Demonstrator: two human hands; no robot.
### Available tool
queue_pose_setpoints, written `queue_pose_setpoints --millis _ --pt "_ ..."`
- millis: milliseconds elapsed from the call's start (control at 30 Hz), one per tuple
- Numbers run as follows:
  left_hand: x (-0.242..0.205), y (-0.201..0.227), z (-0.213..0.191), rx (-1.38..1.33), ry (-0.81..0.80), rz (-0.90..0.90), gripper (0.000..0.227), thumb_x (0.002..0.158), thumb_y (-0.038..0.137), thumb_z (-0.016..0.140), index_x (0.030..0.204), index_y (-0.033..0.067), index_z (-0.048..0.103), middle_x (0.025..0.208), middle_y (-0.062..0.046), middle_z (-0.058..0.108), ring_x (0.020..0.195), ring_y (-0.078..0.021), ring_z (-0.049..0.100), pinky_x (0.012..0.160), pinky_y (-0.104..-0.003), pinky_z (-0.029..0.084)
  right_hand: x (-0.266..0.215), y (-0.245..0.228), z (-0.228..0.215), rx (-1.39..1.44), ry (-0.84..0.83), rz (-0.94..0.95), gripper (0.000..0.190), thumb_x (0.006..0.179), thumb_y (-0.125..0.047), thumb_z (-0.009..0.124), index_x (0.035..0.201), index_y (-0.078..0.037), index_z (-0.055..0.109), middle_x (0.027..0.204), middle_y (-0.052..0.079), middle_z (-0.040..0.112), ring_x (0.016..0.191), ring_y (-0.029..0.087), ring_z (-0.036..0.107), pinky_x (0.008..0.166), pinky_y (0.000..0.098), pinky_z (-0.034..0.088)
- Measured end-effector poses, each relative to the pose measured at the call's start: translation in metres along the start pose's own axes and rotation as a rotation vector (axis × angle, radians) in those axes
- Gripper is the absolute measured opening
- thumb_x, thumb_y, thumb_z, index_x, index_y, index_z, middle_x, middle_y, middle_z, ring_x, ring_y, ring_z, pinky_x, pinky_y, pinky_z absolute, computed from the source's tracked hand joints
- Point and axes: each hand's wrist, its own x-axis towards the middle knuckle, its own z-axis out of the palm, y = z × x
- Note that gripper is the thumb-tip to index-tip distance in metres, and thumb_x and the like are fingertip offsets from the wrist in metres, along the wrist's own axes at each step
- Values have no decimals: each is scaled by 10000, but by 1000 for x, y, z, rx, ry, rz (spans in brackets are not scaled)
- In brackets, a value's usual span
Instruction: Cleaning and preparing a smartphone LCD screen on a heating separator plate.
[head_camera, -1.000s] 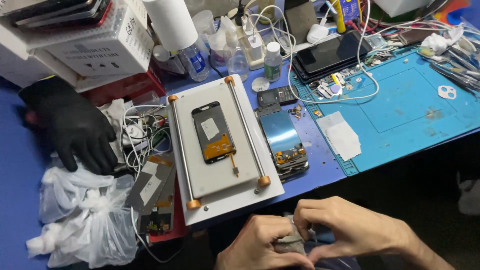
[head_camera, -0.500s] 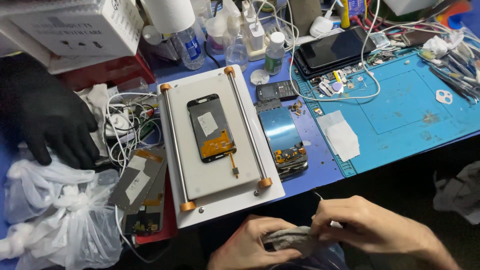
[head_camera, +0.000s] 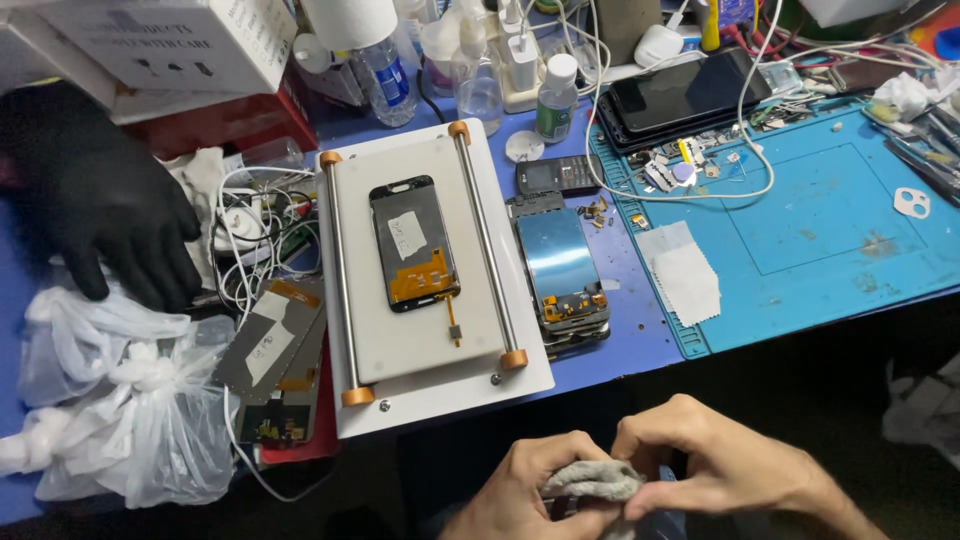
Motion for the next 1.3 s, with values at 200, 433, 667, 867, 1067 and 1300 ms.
queue_pose_setpoints --millis 200,433,667,867,1067,1300 --pt "18 9 -9 166 -99 -100 297 824 116 790 1098 45 702 963 -77 738 881 -154 739 820 -288 591 -11 9 -15 -133 -9 110 304 797 -250 885 755 -27 682 705 69 709 632 206 718 574 330 550" --pt "24 -10 -9 173 -207 19 511 939 160 817 1384 54 591 1179 -115 733 1093 -227 759 977 -327 604 -11 19 -9 -27 153 131 369 730 -155 860 994 -27 637 934 78 748 853 203 757 777 315 592" --pt "-1 -3 -15 -84 -128 126 642 1036 44 742 1582 75 405 1255 -171 688 1094 -212 717 953 -323 590 -50 40 -23 18 277 151 235 898 -71 772 1123 -27 722 1022 88 749 911 186 685 790 310 634" --pt "-4 20 -15 93 277 217 444 911 -63 811 1302 46 632 1013 -115 813 799 -100 734 676 -229 569 -66 44 -18 168 456 74 389 918 -52 786 1241 -10 574 1115 141 702 986 201 680 851 349 572" --pt "3 48 -18 5 149 211 389 979 -99 762 1314 48 630 1086 -75 758 907 -77 725 762 -209 572 -31 19 4 227 199 156 1291 728 -178 1022 1689 -115 162 1322 162 510 960 195 584 837 330 532" --pt "-28 39 -5 -202 337 117 241 971 -43 783 1186 -8 680 1036 -91 751 649 9 548 566 -174 423 -46 0 40 86 685 -142 409 927 -163 780 1248 48 642 1145 149 740 1037 160 727 969 267 588"
